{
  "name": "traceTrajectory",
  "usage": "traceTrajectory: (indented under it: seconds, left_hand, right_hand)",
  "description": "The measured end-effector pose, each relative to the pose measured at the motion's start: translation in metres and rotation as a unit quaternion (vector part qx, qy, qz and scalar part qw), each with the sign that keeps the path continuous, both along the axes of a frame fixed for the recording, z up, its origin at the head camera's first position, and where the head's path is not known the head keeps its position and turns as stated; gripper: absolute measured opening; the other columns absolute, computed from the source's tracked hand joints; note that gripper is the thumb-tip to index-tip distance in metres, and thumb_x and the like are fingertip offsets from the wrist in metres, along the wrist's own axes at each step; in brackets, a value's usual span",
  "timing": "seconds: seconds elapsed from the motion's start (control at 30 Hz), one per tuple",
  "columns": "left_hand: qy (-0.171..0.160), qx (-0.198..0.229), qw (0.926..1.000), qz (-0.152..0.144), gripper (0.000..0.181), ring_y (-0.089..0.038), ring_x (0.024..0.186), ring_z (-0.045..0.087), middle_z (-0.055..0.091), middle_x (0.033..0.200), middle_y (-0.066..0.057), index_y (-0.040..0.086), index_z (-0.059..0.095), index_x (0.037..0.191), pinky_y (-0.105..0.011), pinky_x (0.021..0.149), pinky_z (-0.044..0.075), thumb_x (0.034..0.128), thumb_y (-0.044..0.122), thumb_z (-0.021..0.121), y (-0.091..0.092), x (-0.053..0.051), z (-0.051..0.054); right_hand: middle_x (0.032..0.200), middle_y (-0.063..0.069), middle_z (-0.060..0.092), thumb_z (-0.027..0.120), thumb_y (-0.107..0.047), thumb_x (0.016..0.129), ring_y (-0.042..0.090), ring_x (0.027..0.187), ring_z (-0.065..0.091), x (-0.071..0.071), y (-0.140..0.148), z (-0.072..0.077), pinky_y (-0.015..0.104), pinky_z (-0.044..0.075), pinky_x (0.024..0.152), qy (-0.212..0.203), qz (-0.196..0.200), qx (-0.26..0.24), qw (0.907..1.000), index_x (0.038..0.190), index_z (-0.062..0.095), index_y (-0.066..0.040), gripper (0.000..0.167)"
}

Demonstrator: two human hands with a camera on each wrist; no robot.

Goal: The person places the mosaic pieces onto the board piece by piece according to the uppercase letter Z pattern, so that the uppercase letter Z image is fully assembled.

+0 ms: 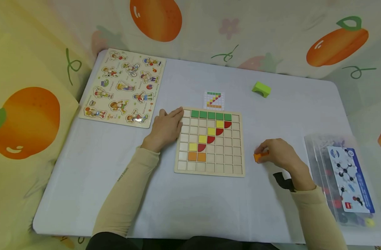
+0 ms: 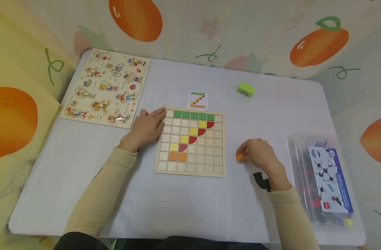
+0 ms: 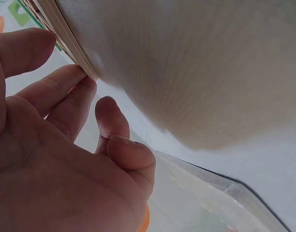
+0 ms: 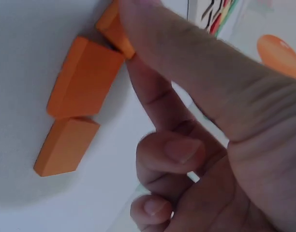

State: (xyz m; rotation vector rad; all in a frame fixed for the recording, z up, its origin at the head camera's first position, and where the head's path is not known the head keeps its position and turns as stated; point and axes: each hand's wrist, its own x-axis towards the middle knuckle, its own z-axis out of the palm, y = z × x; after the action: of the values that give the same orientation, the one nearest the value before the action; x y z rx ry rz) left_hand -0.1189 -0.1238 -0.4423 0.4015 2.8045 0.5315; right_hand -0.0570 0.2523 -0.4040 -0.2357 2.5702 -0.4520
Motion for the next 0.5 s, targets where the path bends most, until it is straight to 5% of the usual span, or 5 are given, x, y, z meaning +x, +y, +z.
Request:
traceTrajectory:
  seconds: [0.27,0.5]
  left_hand:
    - [-0.002,0.009,1.0,0.0,0.051,-0.034,0.101,0.045,0.04,0.168,0.001,0.011,0.045,0.157,-0.043,0.083,0.042,0.1073,0.024,0.048,0.0,0.0,-0.001]
    - [0.001,0.008,1.0,-0.001,0.052,-0.034,0.102,0.045,0.04,0.168,0.0,0.011,0.045,0.157,-0.043,0.083,0.042,0.1069,0.025,0.048,-0.001,0.001,-0.001]
  right_hand:
    - [0.091,0.006,0.08,0.087,-0.019,0.081,0.016,0.077,0.069,-0.004,0.004,-0.003,0.028,0.049,0.07,0.014,0.007,-0.041,0.999,0.089,0.078,-0.011,0.014]
    - [0.084,0.009,0.075,0.084,-0.015,0.085,0.007,0.056,0.043,-0.01,-0.014,0.003,0.023,0.035,0.053,0.057,-0.004,-0.096,0.9938,0.094,0.079,-0.005,0.014]
